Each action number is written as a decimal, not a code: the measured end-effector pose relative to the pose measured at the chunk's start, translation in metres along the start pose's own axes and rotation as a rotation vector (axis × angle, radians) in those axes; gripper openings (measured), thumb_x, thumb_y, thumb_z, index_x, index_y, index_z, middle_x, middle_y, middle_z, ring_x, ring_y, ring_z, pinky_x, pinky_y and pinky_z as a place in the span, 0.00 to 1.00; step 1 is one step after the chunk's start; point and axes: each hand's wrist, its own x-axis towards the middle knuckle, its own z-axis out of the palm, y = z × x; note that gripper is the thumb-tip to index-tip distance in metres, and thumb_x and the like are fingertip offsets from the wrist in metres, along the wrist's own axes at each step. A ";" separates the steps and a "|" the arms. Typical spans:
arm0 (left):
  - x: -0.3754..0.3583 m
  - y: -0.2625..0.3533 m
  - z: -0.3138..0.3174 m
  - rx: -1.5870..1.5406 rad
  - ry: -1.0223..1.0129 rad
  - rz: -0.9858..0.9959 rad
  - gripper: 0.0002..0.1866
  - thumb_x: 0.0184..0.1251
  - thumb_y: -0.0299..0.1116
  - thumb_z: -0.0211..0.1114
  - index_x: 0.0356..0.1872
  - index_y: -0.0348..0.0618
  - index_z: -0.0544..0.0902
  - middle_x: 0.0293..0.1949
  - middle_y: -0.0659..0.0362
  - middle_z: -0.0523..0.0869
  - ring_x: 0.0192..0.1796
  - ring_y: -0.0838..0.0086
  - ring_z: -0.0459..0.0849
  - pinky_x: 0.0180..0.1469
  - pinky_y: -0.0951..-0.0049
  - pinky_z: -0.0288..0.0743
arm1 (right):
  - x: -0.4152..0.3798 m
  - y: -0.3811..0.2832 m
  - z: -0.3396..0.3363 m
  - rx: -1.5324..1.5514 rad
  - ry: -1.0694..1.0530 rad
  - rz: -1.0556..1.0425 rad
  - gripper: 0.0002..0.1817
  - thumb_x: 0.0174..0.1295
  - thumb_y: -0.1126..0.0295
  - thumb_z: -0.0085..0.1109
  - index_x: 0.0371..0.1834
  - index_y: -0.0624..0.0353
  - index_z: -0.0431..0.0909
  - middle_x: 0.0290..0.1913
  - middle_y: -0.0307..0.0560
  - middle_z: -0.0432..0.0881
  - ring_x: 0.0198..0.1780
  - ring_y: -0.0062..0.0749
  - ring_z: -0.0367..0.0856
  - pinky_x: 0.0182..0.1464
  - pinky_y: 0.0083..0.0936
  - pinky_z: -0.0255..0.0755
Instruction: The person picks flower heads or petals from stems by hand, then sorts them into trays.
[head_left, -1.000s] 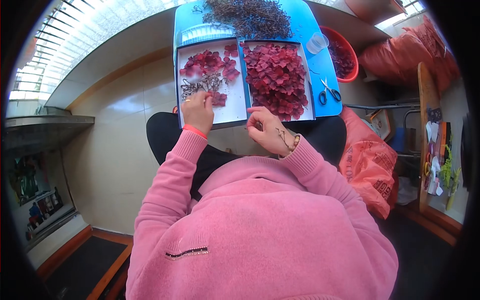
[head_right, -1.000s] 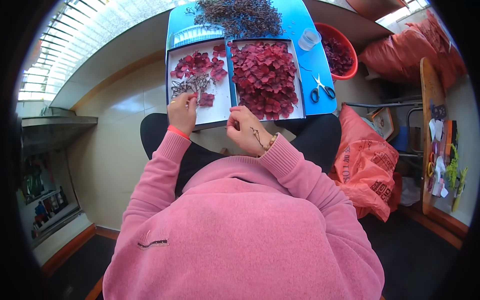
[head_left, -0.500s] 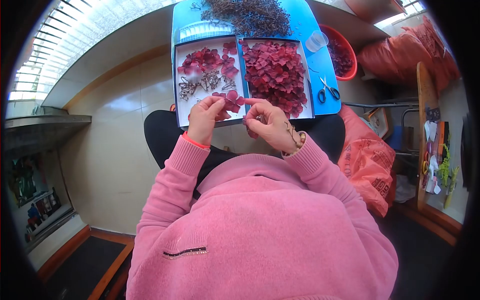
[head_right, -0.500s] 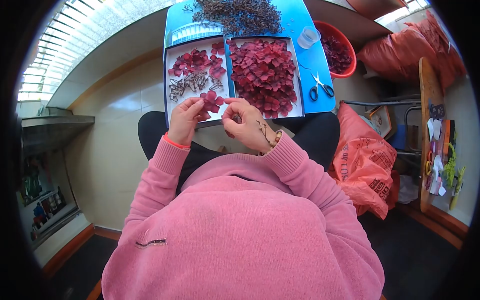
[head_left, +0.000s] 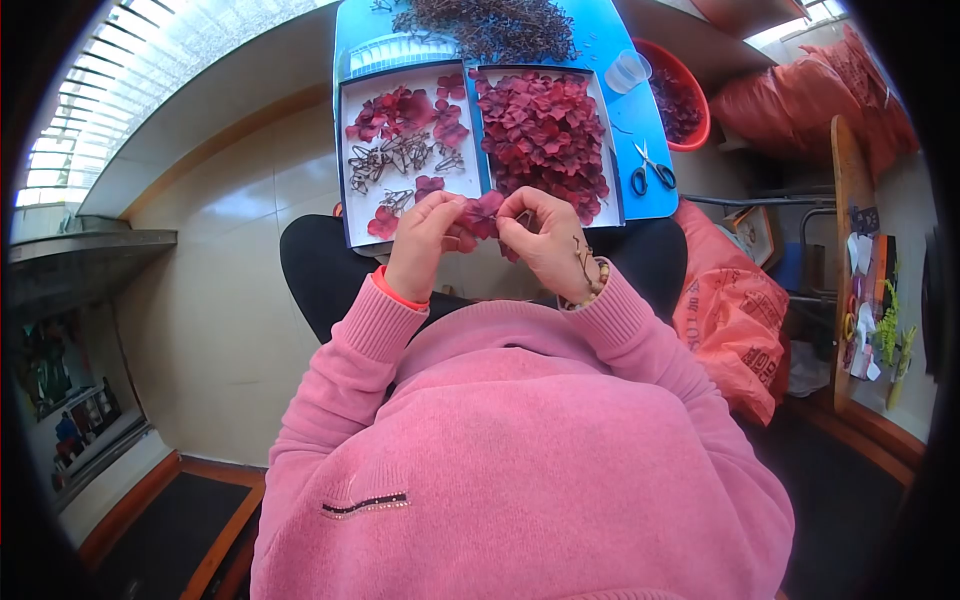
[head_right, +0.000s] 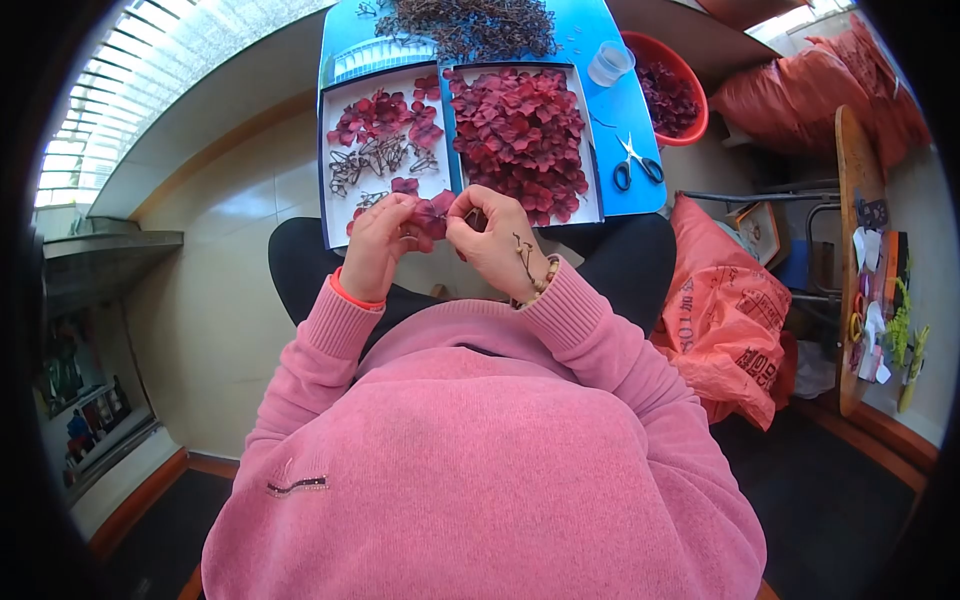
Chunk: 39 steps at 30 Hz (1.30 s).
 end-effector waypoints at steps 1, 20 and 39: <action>0.000 -0.002 0.001 0.027 -0.012 0.013 0.06 0.69 0.30 0.58 0.39 0.40 0.79 0.34 0.62 0.82 0.33 0.79 0.80 0.37 0.76 0.77 | 0.000 0.000 0.000 -0.009 0.009 -0.002 0.02 0.57 0.77 0.56 0.30 0.63 0.74 0.23 0.36 0.76 0.22 0.13 0.73 0.24 0.13 0.66; -0.007 -0.018 0.027 0.514 0.168 0.571 0.01 0.63 0.20 0.59 0.34 0.34 0.78 0.31 0.57 0.81 0.34 0.74 0.80 0.40 0.74 0.75 | -0.004 0.007 0.011 -0.479 0.259 -0.394 0.03 0.55 0.78 0.60 0.31 0.63 0.76 0.29 0.40 0.74 0.27 0.19 0.73 0.29 0.18 0.66; -0.027 -0.001 0.037 0.727 0.109 1.224 0.09 0.56 0.15 0.64 0.38 0.33 0.80 0.30 0.54 0.82 0.34 0.66 0.83 0.57 0.53 0.74 | -0.024 -0.013 0.015 -0.379 0.253 -0.691 0.09 0.55 0.86 0.59 0.38 0.65 0.76 0.41 0.49 0.77 0.32 0.23 0.78 0.32 0.17 0.71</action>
